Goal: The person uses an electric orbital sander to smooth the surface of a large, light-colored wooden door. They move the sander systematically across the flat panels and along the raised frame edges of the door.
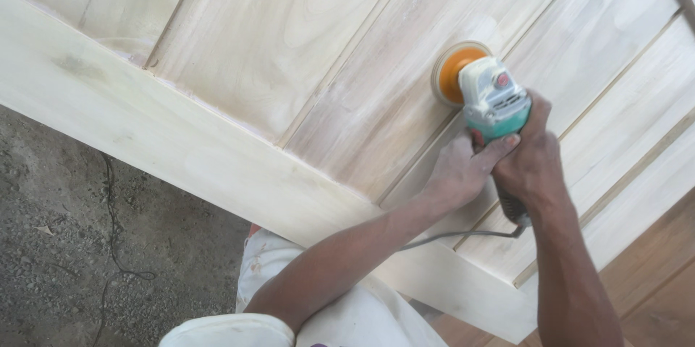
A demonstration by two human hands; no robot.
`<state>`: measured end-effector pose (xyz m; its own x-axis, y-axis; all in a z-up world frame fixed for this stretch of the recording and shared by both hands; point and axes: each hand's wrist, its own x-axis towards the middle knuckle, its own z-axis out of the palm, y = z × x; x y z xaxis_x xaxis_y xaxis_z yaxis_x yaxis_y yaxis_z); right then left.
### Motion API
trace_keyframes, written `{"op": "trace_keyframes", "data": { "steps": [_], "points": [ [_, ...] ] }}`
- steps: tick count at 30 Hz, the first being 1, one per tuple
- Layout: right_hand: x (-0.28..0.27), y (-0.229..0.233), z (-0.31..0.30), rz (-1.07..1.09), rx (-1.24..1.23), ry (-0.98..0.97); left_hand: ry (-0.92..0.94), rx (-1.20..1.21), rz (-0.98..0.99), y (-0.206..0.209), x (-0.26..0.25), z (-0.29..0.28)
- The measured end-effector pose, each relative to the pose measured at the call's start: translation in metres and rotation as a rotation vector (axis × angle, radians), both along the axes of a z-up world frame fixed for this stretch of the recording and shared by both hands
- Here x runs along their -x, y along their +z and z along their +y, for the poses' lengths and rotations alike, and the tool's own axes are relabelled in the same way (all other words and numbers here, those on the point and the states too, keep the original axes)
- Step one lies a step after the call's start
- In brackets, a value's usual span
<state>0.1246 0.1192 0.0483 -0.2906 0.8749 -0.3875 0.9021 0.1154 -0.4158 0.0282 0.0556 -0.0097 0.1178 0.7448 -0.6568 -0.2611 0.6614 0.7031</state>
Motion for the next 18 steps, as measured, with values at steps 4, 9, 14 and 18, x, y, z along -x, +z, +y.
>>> {"op": "trace_keyframes", "data": {
  "steps": [4,9,14,18],
  "points": [
    [0.0,0.004,-0.053,-0.024,0.074,-0.023,-0.075,0.082,0.026,0.007,0.002,-0.054],
    [0.008,-0.002,-0.108,-0.08,0.118,0.011,0.048,-0.013,-0.01,0.016,0.023,-0.115],
    [0.016,-0.002,-0.143,0.017,0.099,0.009,0.06,-0.027,-0.074,0.025,0.042,-0.147],
    [0.017,-0.002,-0.161,-0.031,0.154,-0.026,-0.026,0.027,-0.081,0.026,0.048,-0.161]
  ]
}}
